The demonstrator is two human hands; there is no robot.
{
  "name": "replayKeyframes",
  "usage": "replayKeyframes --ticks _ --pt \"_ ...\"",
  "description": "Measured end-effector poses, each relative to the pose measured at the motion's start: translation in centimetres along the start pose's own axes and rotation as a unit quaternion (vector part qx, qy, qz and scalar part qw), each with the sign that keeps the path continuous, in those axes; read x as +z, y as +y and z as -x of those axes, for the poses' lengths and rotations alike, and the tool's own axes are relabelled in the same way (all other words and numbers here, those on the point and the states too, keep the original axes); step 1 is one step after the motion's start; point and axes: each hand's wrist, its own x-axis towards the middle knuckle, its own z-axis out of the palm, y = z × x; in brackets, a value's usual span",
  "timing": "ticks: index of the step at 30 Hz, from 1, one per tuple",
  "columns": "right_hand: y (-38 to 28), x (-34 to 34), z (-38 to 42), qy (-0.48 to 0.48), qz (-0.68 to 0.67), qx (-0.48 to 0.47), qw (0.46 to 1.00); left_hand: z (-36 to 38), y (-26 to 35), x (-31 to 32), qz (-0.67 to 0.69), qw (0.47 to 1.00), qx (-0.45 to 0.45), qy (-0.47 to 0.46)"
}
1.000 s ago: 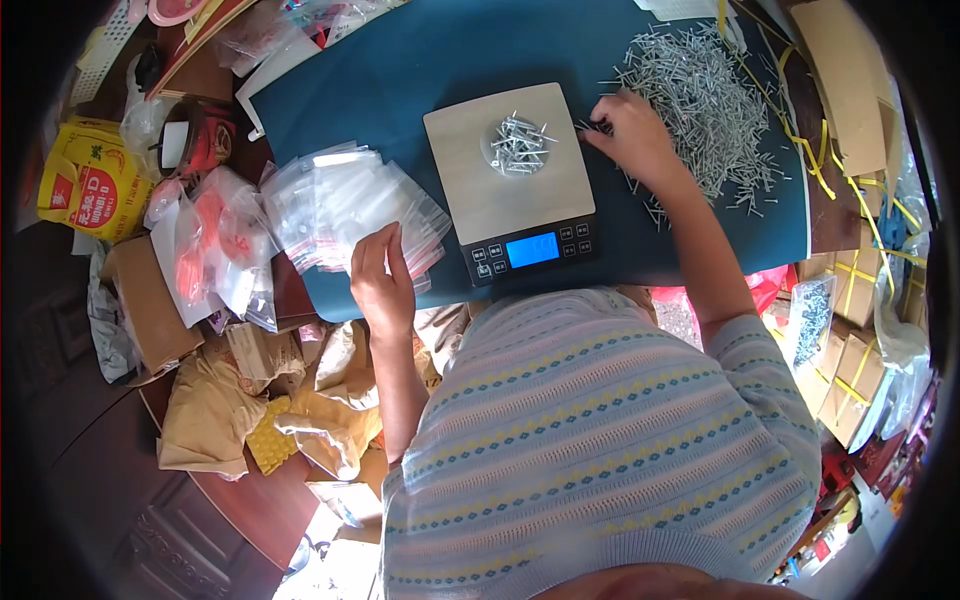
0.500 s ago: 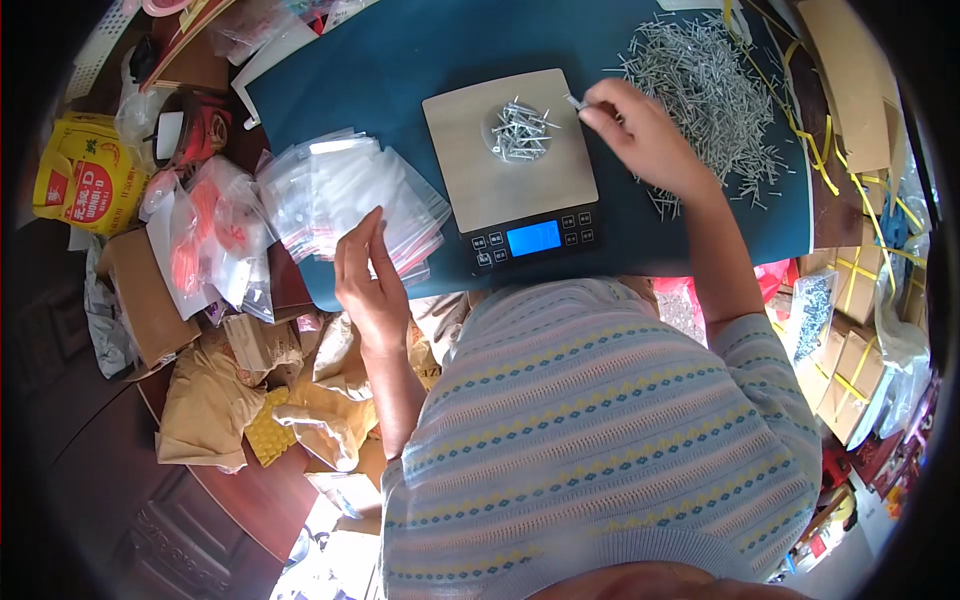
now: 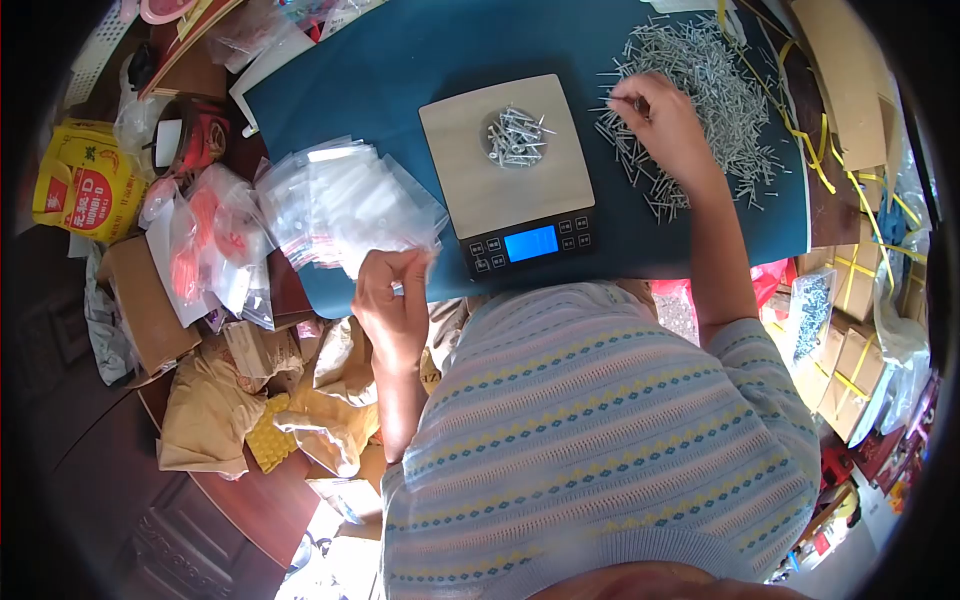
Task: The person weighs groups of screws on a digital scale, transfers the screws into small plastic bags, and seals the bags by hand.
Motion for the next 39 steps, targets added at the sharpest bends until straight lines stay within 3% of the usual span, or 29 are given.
replayKeyframes --ticks 6,9,11,14,16,17,20,21,22,24,26,28,32,36,39 --pt "0.6 1.5 1.5 -0.059 0.070 0.020 0.996 0.2 0.2 -0.1 0.020 1.000 -0.019 0.007" --pt "-0.4 1.6 1.3 -0.069 -0.020 0.004 0.997 0.2 0.3 -0.3 0.043 0.998 -0.041 -0.023" --pt "-2.5 1.4 1.2 -0.086 -0.166 -0.021 0.982 0.0 0.6 -0.1 0.086 0.992 -0.065 -0.061" --pt "-7.0 2.0 1.7 -0.145 -0.320 -0.078 0.933 -0.2 1.5 1.0 0.195 0.969 -0.063 -0.136" --pt "-8.9 3.2 2.3 -0.205 -0.415 -0.104 0.880 -0.9 2.5 1.6 0.206 0.964 0.006 -0.166" --pt "-9.7 2.5 1.9 -0.274 -0.411 -0.084 0.865 -1.0 3.3 1.4 0.212 0.963 -0.009 -0.166" --pt "-10.1 2.9 1.8 -0.255 -0.457 -0.105 0.846 -0.3 3.4 2.5 0.319 0.942 -0.008 -0.101" --pt "-10.6 2.6 1.6 -0.206 -0.454 -0.146 0.854 -0.3 3.1 2.8 0.368 0.927 0.005 -0.070" --pt "-10.5 2.4 1.4 -0.193 -0.438 -0.156 0.864 -0.6 2.9 2.6 0.305 0.944 0.033 -0.120" --pt "-9.6 2.6 1.7 -0.169 -0.407 -0.172 0.881 -1.0 3.5 2.4 0.257 0.949 0.000 -0.181" --pt "-8.7 2.9 1.9 -0.163 -0.408 -0.119 0.891 -1.7 3.3 2.0 0.214 0.961 0.118 -0.130" --pt "-8.1 3.1 2.5 -0.182 -0.359 -0.092 0.911 -2.0 3.1 1.7 0.181 0.962 0.181 -0.090" --pt "-4.0 2.0 2.4 -0.082 -0.172 -0.048 0.981 -0.8 0.3 1.5 0.200 0.959 0.116 -0.164" --pt "1.5 -0.7 2.8 0.044 -0.030 0.006 0.999 -0.7 0.3 0.9 0.148 0.967 0.129 -0.165" --pt "2.8 -4.5 4.5 -0.021 0.016 0.133 0.991 -0.4 0.2 0.4 0.166 0.962 0.113 -0.185"
